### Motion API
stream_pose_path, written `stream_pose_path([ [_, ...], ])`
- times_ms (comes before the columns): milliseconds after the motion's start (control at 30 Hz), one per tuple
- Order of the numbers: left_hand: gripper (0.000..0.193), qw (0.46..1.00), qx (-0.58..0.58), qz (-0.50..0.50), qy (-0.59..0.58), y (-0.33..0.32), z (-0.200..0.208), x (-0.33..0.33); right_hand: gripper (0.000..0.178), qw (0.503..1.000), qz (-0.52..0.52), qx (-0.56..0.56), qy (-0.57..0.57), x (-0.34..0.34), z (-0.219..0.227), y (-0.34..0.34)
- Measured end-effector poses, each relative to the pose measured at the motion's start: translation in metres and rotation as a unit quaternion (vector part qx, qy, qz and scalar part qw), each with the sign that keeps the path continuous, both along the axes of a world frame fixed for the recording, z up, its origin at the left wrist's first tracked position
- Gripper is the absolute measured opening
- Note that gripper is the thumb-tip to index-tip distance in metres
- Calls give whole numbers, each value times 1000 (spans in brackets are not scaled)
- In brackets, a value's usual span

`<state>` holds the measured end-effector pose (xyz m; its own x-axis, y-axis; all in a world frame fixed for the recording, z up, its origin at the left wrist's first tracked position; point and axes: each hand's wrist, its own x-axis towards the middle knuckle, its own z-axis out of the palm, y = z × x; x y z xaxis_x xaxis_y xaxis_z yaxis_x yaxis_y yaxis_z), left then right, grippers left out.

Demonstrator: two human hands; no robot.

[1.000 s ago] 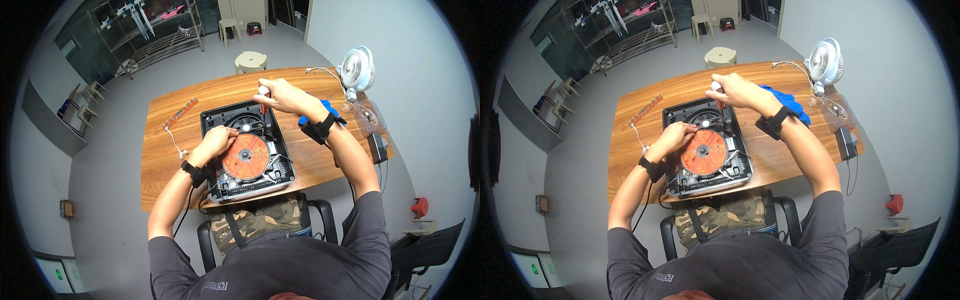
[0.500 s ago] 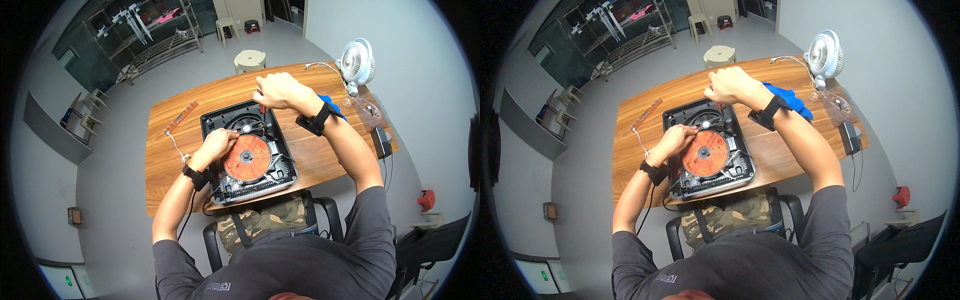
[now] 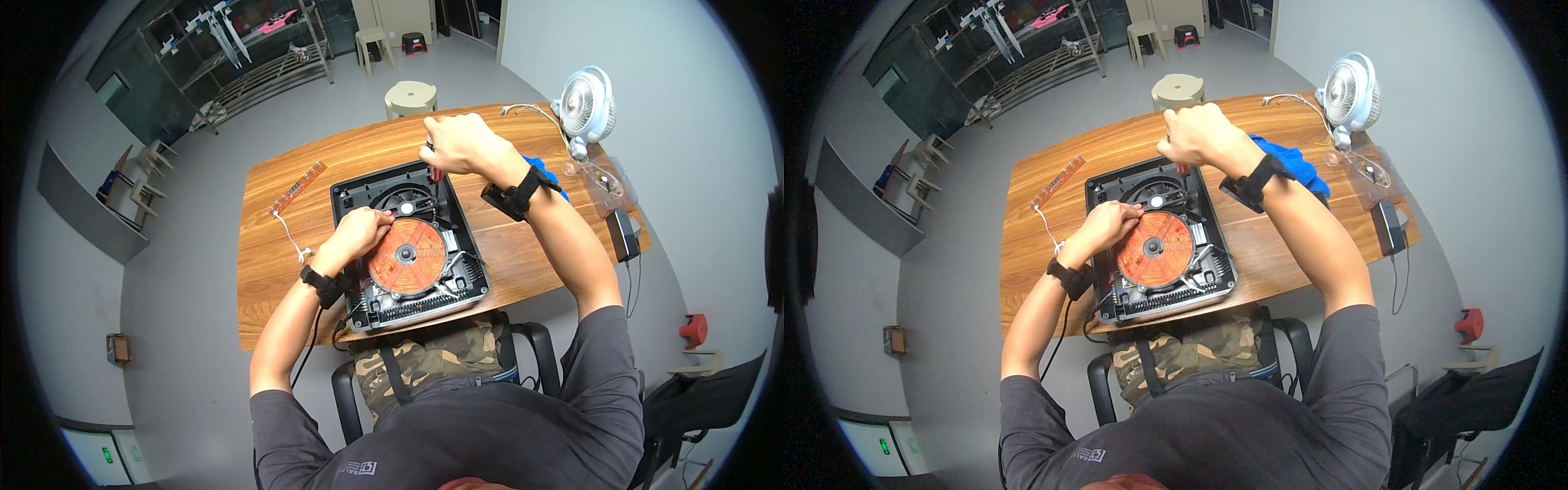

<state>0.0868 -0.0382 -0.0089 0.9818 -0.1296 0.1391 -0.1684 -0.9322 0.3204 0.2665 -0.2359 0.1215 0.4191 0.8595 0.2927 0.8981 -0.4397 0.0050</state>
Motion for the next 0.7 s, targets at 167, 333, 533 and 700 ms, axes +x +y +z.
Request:
stream_pose_path([
  [167, 25, 1000, -9, 10, 3, -1, -1, 0, 47, 998, 21, -24, 59, 4, -2, 1],
  [333, 25, 1000, -6, 18, 4, 2, -7, 0, 46, 995, -35, -82, 43, -4, 8, 4],
  [533, 24, 1000, -4, 11, 0, 0, -6, 2, 51, 998, 7, -18, 55, 7, -2, -9],
  [700, 24, 1000, 0, 20, 5, -1, 0, 0, 45, 997, -16, -66, 47, 4, 2, -4],
])
